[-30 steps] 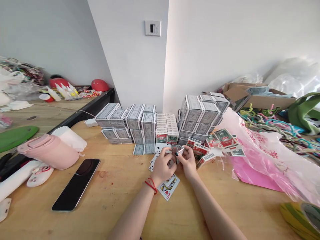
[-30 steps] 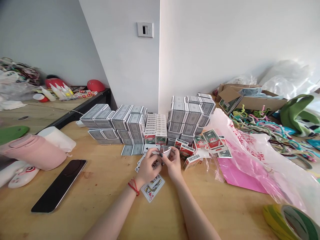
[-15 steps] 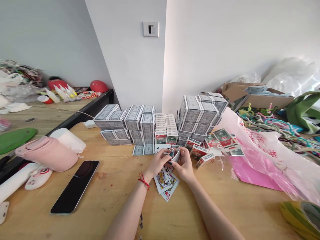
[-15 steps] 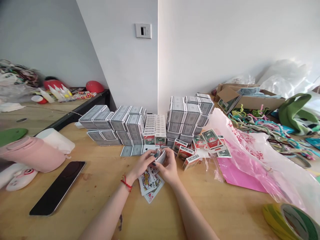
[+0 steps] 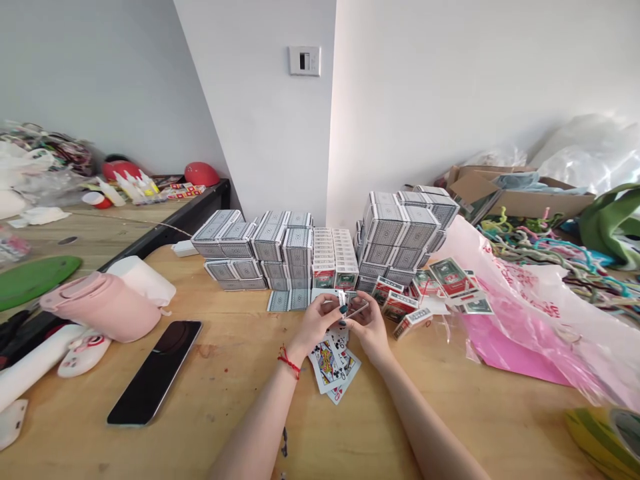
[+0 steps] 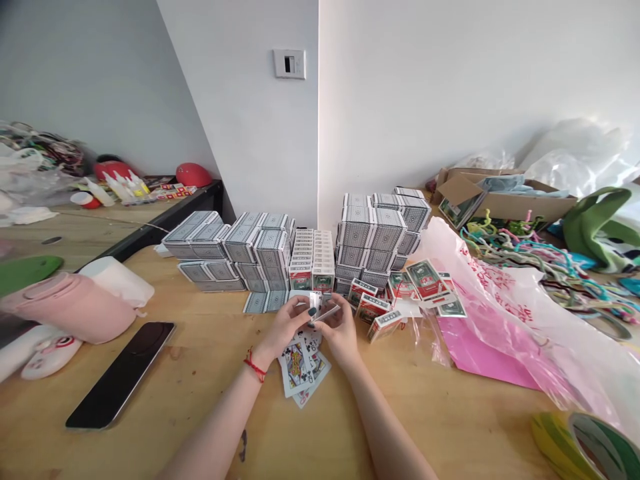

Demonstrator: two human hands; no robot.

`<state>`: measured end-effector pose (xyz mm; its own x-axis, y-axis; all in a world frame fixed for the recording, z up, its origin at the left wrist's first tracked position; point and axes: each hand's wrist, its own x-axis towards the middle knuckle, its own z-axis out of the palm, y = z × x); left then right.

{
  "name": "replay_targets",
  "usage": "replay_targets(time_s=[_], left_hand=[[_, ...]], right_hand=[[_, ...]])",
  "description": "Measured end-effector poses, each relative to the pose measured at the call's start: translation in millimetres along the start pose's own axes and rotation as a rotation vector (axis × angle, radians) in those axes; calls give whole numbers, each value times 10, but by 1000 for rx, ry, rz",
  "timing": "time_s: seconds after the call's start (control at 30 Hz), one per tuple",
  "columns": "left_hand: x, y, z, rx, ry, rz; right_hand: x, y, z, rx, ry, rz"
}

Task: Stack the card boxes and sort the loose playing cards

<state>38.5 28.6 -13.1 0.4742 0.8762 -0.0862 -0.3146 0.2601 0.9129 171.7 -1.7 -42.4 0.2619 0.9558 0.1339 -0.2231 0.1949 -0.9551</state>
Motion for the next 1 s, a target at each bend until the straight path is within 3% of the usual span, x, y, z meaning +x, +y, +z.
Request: replay_targets(time_s=[0.17, 0.3, 0.57, 0.87, 1.0], left_hand=[[42, -65, -1, 103, 64, 84], [56, -99, -11, 225, 30, 132], [44, -183, 7, 469, -17, 233], [-1, -198, 31, 765, 54, 350], [-39, -163, 56, 923, 100, 426]], right_hand=[[62, 45, -78, 119, 80, 123], [85, 19, -99, 249, 113, 142], [59, -63, -93, 251, -24, 101], [44, -99, -92, 282, -131, 115], [42, -120, -86, 356, -118, 182]])
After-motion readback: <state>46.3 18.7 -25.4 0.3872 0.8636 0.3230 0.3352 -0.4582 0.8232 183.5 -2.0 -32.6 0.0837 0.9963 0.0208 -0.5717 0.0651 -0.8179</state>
